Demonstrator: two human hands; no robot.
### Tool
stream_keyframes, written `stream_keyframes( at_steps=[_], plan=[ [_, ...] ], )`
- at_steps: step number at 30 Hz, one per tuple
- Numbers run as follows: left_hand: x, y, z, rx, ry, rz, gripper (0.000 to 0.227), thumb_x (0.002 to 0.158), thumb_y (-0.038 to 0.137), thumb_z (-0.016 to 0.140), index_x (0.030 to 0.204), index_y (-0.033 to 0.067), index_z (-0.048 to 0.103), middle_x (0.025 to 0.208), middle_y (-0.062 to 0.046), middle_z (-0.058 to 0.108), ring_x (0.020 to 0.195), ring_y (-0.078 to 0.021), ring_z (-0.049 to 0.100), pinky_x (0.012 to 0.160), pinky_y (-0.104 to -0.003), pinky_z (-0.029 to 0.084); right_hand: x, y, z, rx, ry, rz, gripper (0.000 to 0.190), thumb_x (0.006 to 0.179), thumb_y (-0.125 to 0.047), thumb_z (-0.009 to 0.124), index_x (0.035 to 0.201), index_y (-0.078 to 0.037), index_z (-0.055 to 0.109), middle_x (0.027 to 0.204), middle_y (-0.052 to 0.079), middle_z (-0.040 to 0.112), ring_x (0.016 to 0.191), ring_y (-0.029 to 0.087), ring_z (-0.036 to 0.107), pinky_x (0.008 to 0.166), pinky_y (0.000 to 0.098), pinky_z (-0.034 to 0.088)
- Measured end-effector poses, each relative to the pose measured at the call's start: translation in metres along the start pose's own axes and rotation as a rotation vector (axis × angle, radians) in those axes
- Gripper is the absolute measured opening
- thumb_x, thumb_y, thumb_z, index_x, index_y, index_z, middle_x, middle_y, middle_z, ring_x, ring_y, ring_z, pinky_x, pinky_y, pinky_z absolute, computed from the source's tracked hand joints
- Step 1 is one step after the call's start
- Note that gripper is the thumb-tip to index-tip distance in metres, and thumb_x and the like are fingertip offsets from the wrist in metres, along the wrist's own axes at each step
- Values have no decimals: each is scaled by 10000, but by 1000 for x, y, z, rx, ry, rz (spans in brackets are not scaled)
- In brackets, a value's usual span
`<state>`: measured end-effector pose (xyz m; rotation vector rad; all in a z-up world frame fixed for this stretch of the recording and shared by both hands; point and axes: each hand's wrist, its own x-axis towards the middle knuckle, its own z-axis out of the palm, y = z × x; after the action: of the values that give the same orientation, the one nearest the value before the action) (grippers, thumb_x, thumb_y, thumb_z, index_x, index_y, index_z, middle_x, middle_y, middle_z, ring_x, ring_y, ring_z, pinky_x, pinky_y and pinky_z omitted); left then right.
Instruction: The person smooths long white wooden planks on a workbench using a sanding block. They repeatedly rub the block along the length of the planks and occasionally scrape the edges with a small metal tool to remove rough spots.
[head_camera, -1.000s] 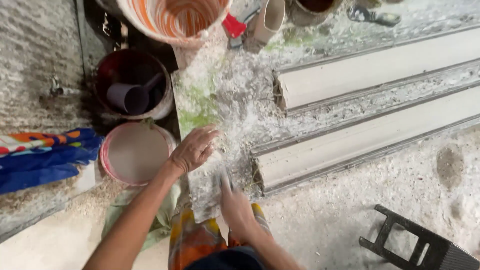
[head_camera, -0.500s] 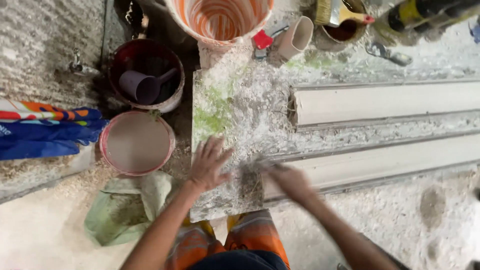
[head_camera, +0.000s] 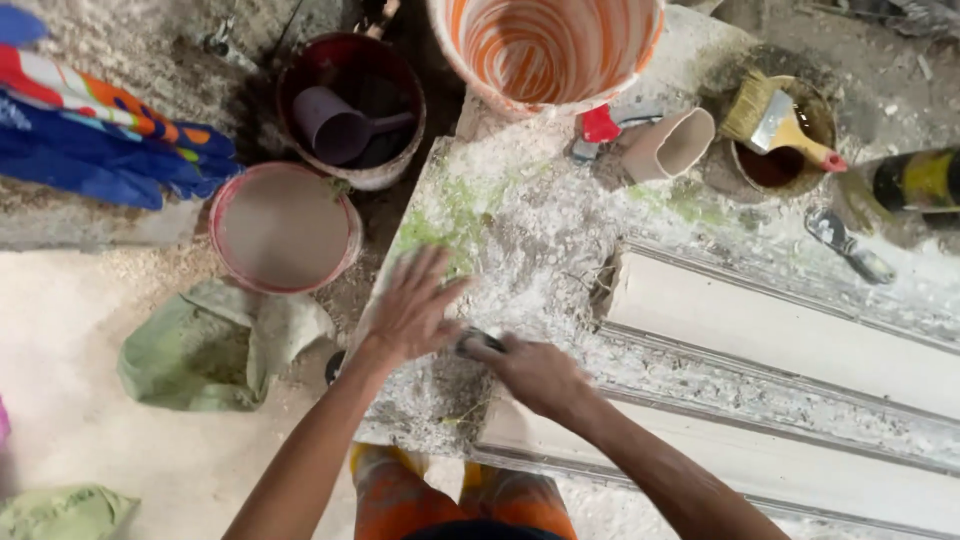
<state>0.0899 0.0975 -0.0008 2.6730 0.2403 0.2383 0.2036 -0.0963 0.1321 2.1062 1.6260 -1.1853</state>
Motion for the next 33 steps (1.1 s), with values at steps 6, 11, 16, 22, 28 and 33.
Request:
stream_keyframes(
  at_steps=[6, 11, 16, 22, 28, 33],
  plan=[
    [-13, 20, 40, -104, -62, 382, 809, 860, 792, 328, 1338, 207, 620, 1586, -175, 359, 1477, -375, 252, 1194, -575, 147, -71, 96, 92, 148, 36, 234, 533, 1076, -253, 375, 1556, -483, 377, 1275, 155, 538, 470, 102, 518, 335, 218, 477],
    [-130, -11, 3, -17, -11, 169, 328, 911, 79, 698, 1229, 24, 641, 1378, -125, 610, 1353, -272, 509, 1232, -403, 319, -61, 115, 94, 61, 139, 175, 550, 1052, -317, 418, 1598, -361, 374, 1100, 112, 625, 415, 96, 471, 275, 219, 452],
    [-251, -58, -59, 140, -99, -365, 179, 877, 196, 707, 1009, 81, 665, 1263, -122, 633, 1293, -281, 489, 1148, -510, 374, -15, 50, 11, -113, -83, 100, 486, 1103, -242, 378, 1555, -420, 381, 1381, 144, 536, 480, 73, 492, 315, 212, 449],
    [-255, -54, -21, -543, 201, -1108, 406, 998, 364, 565, 1249, 54, 645, 1125, -175, 680, 943, -243, 637, 795, -374, 575, 72, -125, 6, -234, -31, -257, 792, 943, 51, 520, 1557, -410, 325, 1464, 139, 500, 573, 152, 595, 337, 239, 488],
    [-231, -35, 8, -1282, 281, -1416, 527, 1090, 480, 471, 1370, 45, 567, 1156, -69, 599, 951, -141, 566, 831, -362, 458, 45, -104, 57, -267, -83, -77, 607, 1076, -103, 454, 1554, -450, 317, 1159, 126, 625, 540, 122, 570, 332, 227, 477],
    [-253, -40, 53, -1699, 475, -1455, 568, 1061, 480, 464, 1299, 2, 659, 1097, -89, 708, 922, -187, 634, 871, -380, 501, 53, -188, 21, -130, -166, 51, 604, 1104, -151, 378, 1573, -524, 302, 1530, 163, 425, 549, 122, 559, 349, 223, 461]
  ],
)
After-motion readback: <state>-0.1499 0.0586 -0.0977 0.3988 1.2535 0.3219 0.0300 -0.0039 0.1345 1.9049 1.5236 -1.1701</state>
